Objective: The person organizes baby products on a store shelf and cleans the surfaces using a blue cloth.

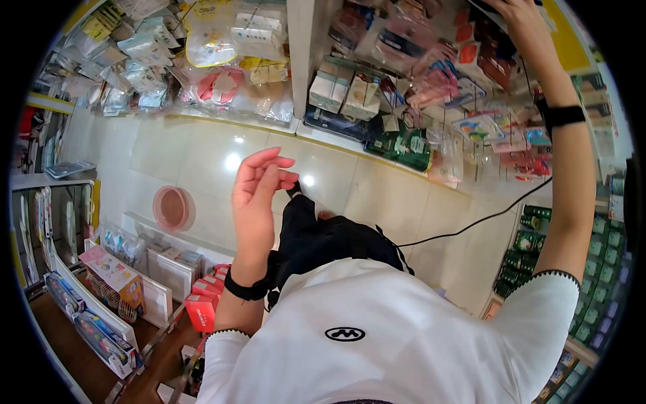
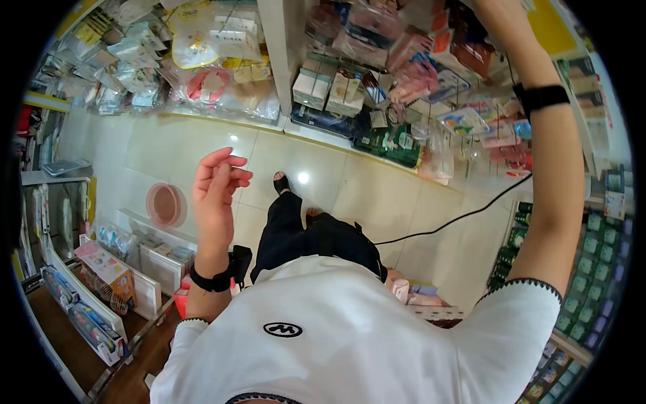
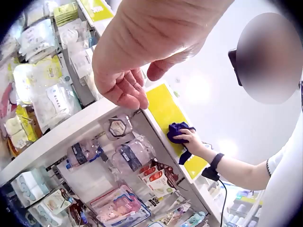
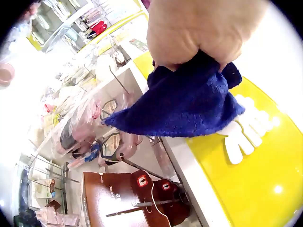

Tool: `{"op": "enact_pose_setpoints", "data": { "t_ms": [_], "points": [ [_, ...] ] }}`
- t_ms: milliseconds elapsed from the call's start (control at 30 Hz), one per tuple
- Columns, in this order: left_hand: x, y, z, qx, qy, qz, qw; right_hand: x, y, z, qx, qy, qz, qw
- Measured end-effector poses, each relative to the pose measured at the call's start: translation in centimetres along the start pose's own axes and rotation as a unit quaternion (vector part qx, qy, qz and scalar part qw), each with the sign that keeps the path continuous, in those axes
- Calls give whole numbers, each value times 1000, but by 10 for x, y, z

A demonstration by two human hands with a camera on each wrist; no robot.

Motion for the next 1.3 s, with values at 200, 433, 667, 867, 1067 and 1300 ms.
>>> {"op": "enact_pose_setpoints", "data": {
  "t_ms": [200, 433, 667, 867, 1067, 1300],
  "points": [
    [-14, 0, -47, -3, -35, 15, 999, -36, -13, -35, 25, -42, -31, 998],
    [-32, 13, -42, -43, 6, 41, 998, -47, 31, -157, 391, -202, 442, 782],
    [-22, 42, -13, -196, 155, 96, 963, 13, 257, -207, 514, 25, 858, 3],
    [-18, 57, -23, -329, 248, -137, 901, -21, 311, -160, 441, 10, 898, 3],
    [-42, 49, -31, -335, 167, -11, 927, -1, 345, -182, 466, 99, 858, 193],
    [-65, 48, -38, -295, 46, -12, 954, 15, 390, -189, 483, 85, 784, 381]
  ]
}}
Point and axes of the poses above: each hand's wrist, its own z-axis towards the middle knuckle, its own x-axis out of the palm, y = z × x, the point moved 4 cm from there along z, towards the middle knuckle, and after that the axes turned 2 degrees about x, right-handed, at the moved point
